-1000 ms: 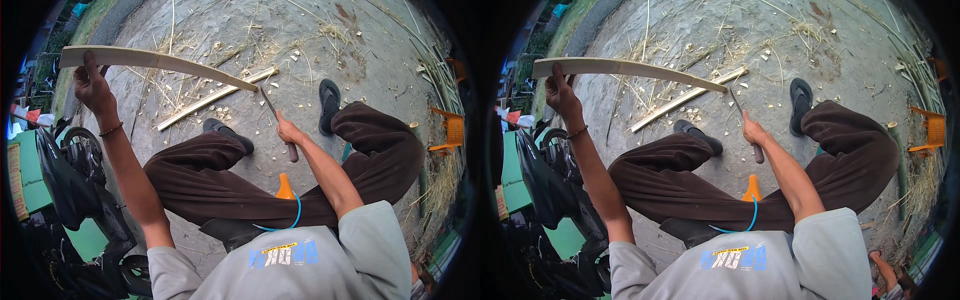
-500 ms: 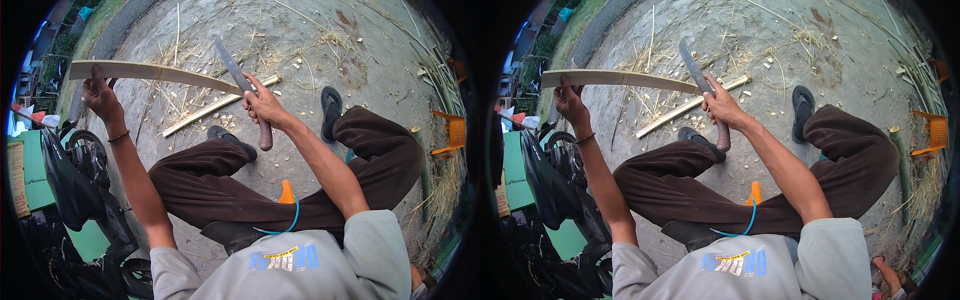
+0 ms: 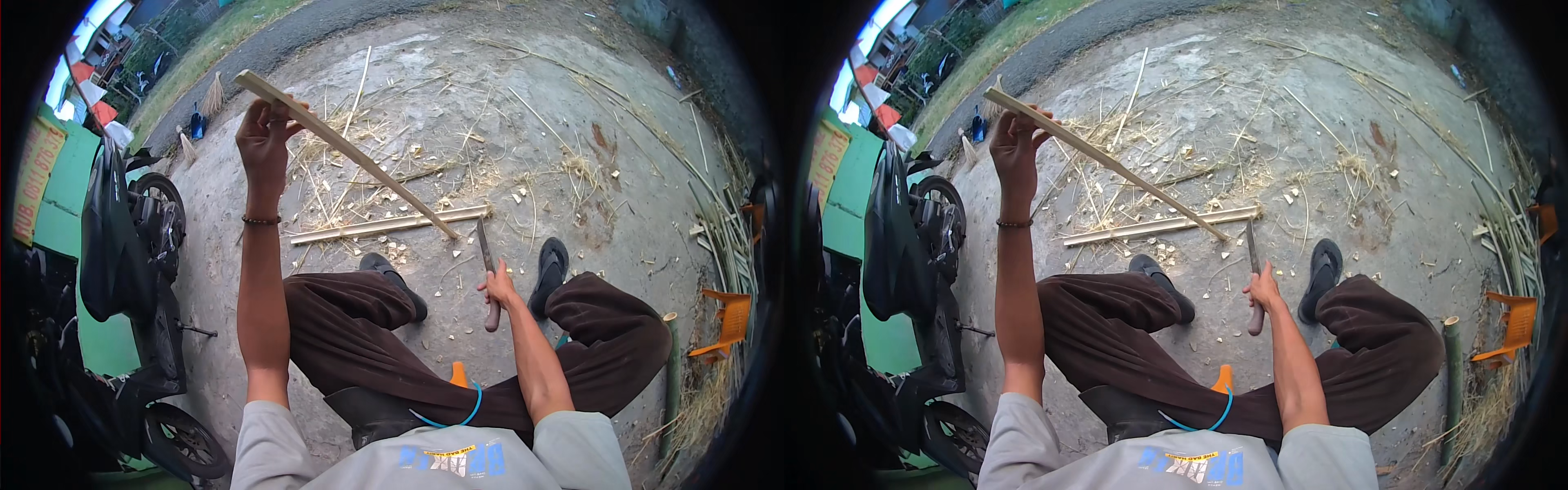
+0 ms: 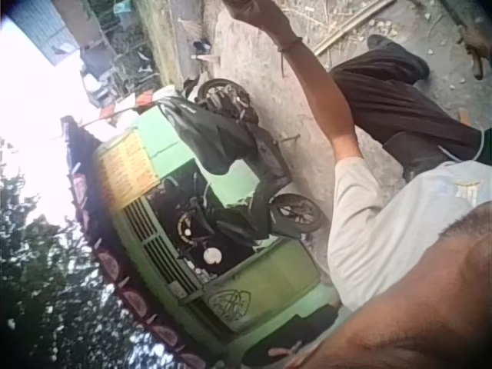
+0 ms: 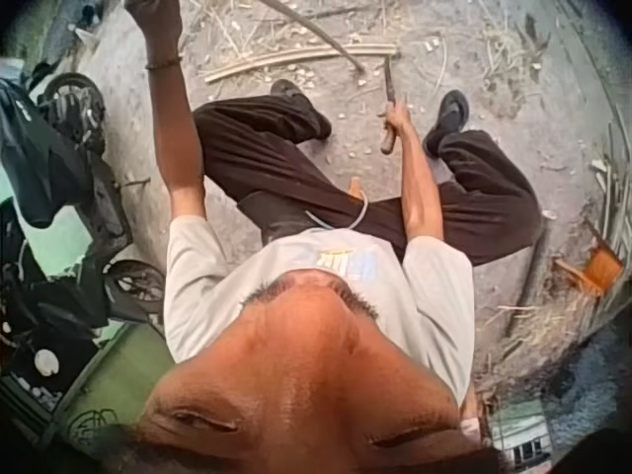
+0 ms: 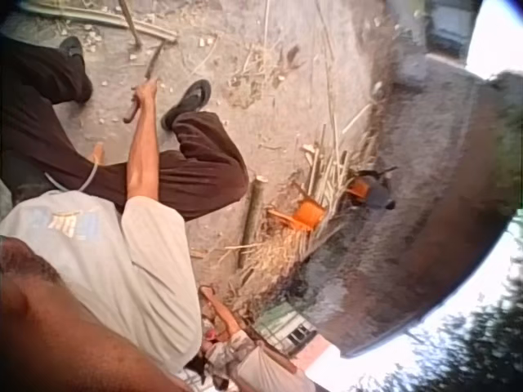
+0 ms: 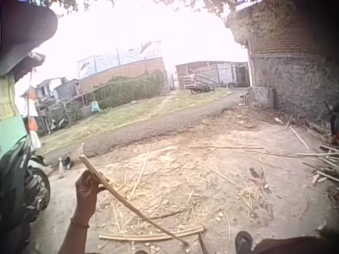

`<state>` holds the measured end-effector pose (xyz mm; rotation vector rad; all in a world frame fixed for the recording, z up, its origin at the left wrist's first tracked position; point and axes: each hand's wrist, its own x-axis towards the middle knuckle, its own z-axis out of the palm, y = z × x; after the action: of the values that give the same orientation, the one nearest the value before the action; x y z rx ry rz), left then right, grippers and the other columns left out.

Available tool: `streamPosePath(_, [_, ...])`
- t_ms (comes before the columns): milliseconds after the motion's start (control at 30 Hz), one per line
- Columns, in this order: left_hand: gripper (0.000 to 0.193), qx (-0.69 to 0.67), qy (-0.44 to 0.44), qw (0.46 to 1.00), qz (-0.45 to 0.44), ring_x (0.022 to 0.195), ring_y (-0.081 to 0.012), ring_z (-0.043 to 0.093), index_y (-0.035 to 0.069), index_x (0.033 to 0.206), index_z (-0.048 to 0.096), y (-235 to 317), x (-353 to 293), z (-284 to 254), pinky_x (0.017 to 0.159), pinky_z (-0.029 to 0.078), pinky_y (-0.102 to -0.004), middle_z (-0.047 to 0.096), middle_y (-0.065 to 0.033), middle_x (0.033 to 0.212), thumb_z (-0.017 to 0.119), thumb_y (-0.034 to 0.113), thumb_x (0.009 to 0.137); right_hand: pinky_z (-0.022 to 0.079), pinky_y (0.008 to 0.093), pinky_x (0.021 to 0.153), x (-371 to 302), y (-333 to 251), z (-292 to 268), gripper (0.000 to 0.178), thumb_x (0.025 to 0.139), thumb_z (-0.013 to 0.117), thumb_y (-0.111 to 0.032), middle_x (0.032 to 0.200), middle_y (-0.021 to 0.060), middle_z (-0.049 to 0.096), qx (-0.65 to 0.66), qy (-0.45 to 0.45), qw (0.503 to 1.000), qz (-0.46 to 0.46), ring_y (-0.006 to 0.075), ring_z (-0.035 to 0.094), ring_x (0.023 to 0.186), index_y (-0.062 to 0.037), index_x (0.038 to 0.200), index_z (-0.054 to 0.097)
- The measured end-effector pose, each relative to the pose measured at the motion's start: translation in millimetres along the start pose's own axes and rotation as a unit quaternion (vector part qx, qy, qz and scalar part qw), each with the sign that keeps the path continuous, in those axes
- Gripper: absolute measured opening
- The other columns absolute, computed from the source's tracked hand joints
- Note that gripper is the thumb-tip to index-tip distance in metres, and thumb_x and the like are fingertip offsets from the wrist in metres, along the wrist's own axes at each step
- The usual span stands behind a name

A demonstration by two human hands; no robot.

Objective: The person is using a machete and a hammer to split and shape bamboo strips.

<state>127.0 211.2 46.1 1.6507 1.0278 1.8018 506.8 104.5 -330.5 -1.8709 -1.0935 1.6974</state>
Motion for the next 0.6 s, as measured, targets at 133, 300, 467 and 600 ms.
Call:
streamPosePath(133, [0.023,0.04,0.024,0.999,0.018,0.08,-0.0123,0.069,-0.001,0.1,0.065,11,-1,34,0.068,0.06,-0.027,0.069,-0.0067,0.091,0.067,0.022,0.096,0.051,0.0413,0.042,10,78,-30,0.051,0.103,0.046,-0.029,0.08,0.0181,0.066,-0.124,0.008,0.986,0.107,0.0235,0.059,0.05,-0.0091,0.141,0.018])
streamPosePath(300, [0.027,0.129,0.074,0.989,0.017,0.069,-0.0064,0.064,0.002,0.095,0.07,24,-13,51,0.062,0.055,-0.0228,0.07,-0.0027,0.078,0.074,0.028,0.091,0.052,0.0436,0.044,5,48,-18,0.078,0.099,0.053,-0.037,0.085,0.0204,0.064,-0.142,0.01,0.986,0.084,0.0272,0.063,0.053,-0.0144,0.155,0.003])
streamPosePath(467, [0.028,0.106,0.07,0.992,0.004,0.068,-0.008,0.068,0.002,0.091,0.074,34,-17,75,0.06,0.055,-0.0224,0.073,-0.0044,0.076,0.078,0.03,0.087,0.046,0.0477,0.099,20,-6,-34,0.077,0.092,0.065,-0.032,0.123,0.0353,0.058,-0.414,0.099,0.878,-0.219,0.0437,0.059,0.114,-0.0028,0.152,0.027])
streamPosePath(600, [0.023,0.11,0.072,0.991,0.011,0.07,-0.0071,0.068,0.003,0.092,0.073,36,-23,77,0.06,0.054,-0.0198,0.072,-0.0042,0.075,0.078,0.025,0.087,0.052,0.0382,0.091,-69,-212,-25,0.064,0.095,0.065,-0.042,0.124,0.0197,0.062,-0.099,0.01,0.905,-0.414,0.0238,0.061,0.114,-0.0039,0.143,0.044])
